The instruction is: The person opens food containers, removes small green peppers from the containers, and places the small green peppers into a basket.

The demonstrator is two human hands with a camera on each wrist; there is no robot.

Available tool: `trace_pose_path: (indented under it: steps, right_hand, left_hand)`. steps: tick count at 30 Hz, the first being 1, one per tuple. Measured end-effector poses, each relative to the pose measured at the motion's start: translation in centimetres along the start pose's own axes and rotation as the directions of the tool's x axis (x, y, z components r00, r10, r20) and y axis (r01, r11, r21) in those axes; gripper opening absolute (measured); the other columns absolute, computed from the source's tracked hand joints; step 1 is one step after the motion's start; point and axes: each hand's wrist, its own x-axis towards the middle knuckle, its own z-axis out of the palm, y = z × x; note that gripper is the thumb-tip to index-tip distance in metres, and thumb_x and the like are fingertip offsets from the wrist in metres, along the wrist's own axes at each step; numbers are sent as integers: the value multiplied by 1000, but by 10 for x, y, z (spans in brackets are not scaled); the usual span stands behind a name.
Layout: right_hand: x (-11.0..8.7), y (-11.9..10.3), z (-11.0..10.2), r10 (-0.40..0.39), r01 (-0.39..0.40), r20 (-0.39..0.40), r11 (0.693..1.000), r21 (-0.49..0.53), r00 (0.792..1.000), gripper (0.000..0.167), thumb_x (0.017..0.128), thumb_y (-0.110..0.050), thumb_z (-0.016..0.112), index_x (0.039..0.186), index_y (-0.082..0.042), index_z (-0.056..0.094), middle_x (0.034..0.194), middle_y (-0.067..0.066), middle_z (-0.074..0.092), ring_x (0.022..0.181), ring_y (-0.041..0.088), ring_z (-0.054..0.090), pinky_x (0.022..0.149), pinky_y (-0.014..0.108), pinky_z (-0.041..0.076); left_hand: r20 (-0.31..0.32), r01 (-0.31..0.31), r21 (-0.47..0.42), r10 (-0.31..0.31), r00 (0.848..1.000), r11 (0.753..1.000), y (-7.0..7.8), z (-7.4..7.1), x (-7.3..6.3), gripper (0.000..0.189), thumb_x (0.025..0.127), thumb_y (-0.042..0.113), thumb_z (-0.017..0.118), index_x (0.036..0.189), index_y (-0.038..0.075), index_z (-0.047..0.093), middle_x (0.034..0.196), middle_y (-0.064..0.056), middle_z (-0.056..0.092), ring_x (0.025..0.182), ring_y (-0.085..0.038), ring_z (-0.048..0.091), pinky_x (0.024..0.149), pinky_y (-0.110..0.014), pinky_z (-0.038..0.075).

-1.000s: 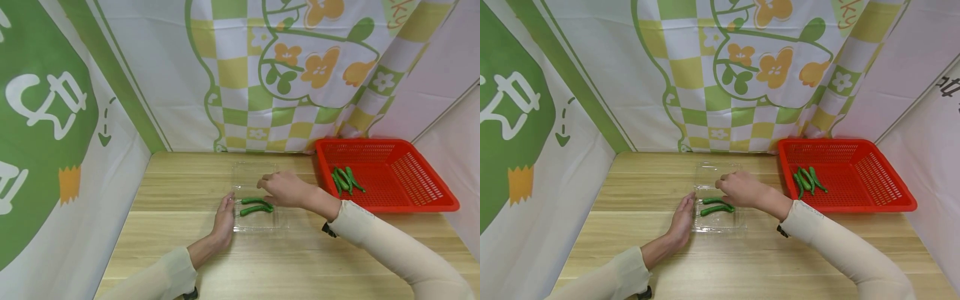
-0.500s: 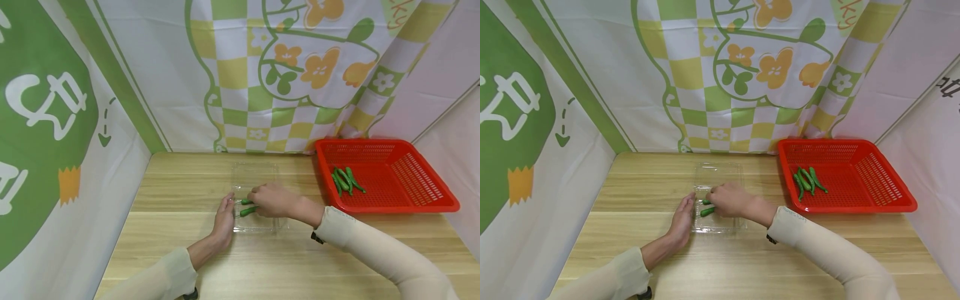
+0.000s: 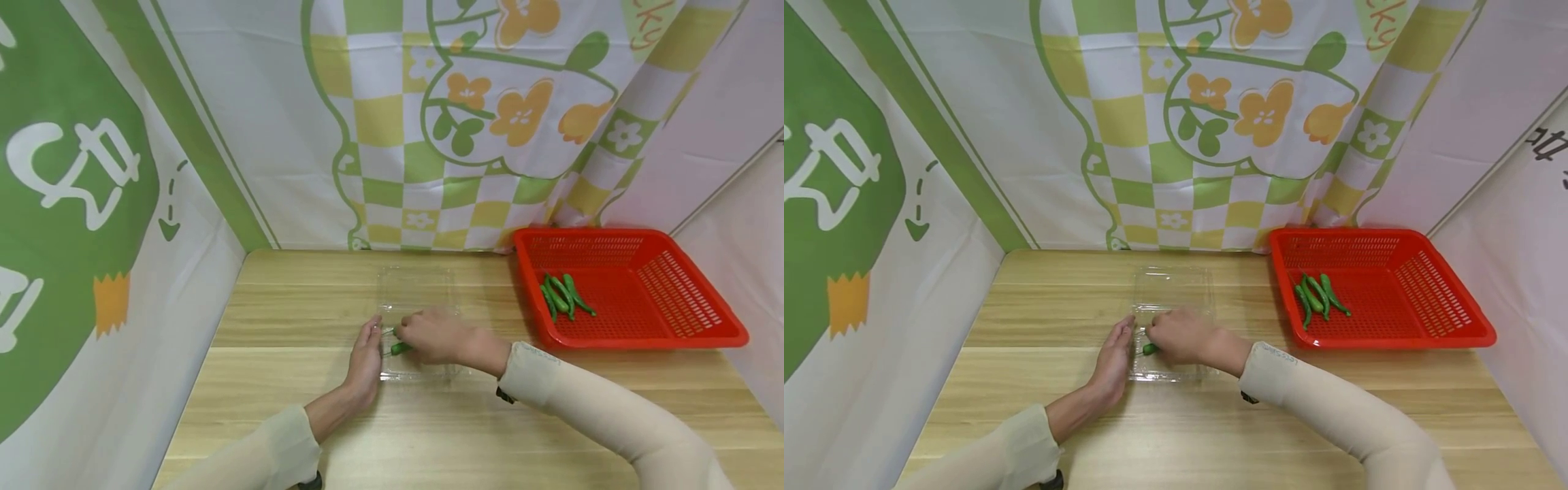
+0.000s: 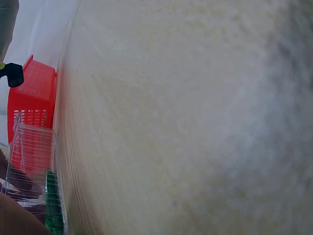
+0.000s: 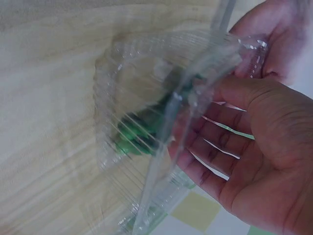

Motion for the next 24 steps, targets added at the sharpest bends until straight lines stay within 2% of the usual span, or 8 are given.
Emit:
trace_pose_path:
  steps: [12,20,24]
  right_hand:
    - [6,-6,11,4,-4,12,999,-40,1000,8,98,-20,74,94,-14,71,91,-1,71,68,12,59,53,27,53]
    - [10,-10,17,-3,6,50,998,-60,999,14,100,-25,75,105,-12,74,99,0,72,78,12,66,63,25,59]
    - [11,-11,20,-4,9,53,996,-89,999,13,100,-21,74,108,-12,75,100,0,72,81,13,67,62,25,59]
  left_hand:
    - [-10,-10,-4,10,1000,1000,0,1,0,52,116,18,28,165,2,26,176,-18,17,164,-38,4,133,-54,2]
    - [-13,-11,-2,11,1000,1000,-1,0,0,52,116,18,28,165,3,27,176,-19,17,163,-39,4,133,-55,2]
    - [-12,-11,-2,11,1000,1000,-1,0,1,52,116,17,28,165,3,27,176,-18,17,163,-38,4,133,-55,2]
